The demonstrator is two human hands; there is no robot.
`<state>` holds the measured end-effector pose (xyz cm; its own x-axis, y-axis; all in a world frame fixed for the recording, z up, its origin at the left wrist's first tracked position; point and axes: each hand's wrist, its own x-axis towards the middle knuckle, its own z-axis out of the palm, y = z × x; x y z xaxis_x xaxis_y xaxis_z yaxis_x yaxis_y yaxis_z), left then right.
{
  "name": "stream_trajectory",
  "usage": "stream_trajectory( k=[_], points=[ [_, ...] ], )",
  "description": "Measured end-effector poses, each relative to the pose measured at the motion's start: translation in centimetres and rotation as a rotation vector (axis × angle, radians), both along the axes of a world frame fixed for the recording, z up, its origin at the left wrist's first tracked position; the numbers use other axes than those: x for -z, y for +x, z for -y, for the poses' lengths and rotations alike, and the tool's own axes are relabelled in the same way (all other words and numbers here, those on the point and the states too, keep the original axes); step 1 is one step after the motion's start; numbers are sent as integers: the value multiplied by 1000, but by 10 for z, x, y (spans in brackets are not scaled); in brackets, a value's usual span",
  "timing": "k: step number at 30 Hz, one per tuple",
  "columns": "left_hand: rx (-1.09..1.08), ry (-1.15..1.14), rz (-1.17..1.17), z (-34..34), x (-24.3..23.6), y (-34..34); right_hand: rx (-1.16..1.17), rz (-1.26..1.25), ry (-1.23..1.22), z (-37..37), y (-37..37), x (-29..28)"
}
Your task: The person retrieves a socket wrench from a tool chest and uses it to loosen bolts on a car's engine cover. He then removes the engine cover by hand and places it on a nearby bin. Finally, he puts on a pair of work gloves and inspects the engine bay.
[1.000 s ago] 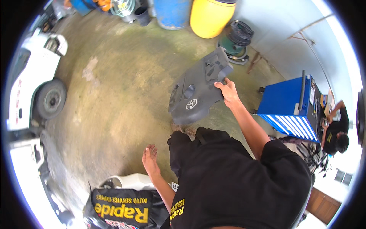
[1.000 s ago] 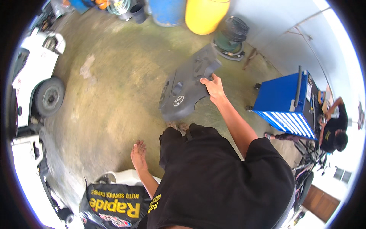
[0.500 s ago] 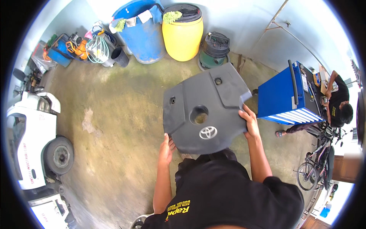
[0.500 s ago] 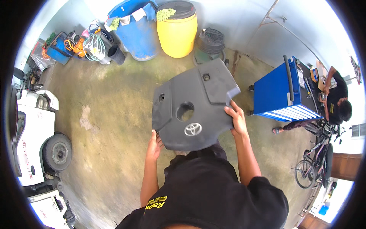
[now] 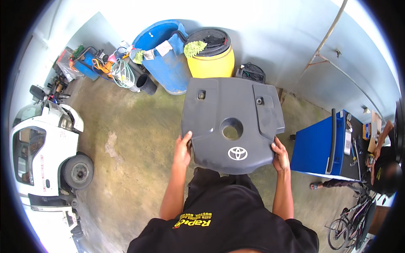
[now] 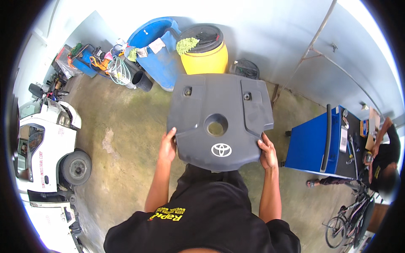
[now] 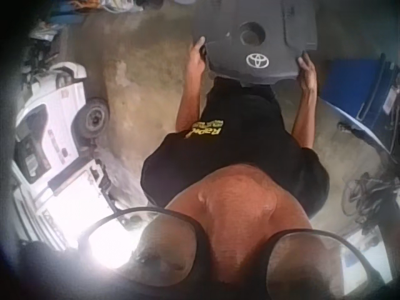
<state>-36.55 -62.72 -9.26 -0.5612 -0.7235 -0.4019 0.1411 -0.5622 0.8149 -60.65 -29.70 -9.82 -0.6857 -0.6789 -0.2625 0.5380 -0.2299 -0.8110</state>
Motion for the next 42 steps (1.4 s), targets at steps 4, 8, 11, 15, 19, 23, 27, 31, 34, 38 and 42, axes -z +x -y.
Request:
stream_trajectory(
  k=[4, 8, 11, 15, 19, 23, 27, 31, 34, 38, 42],
  points=[
    [38, -35, -36, 59, -12, -71, -36, -53, -30, 57, -90, -20],
    [79, -68, -63, 131, -17, -150, -11, -76, -52, 132, -171, -29],
    [89, -48, -76, 211, -1, -212, -4, -69, -91, 202, -230, -16],
    [115, -39, -78, 313, 14, -294, 9, -75, -111, 297, -301, 0],
    [171, 35, -66, 435, 48, -380, 60, -93, -95, 404, -377, 26],
    [179, 50, -95, 525, 85, -447, 39, -96, -137, 498, -431, 31],
    [152, 301, -503, 574, 100, -487, 201, 43, -107, 571, -468, 19],
    [-191, 145, -455, 559, 135, -526, 381, 334, 130, 640, -491, -56],
    [199, -628, 21, 525, 163, -581, 318, 330, 68, 666, -537, -70],
    [446, -1408, 394, 498, 145, -671, 332, 264, 57, 690, -564, -87],
    [780, -1475, 681, 496, 148, -705, 346, 228, 114, 699, -576, -94]
  ],
)
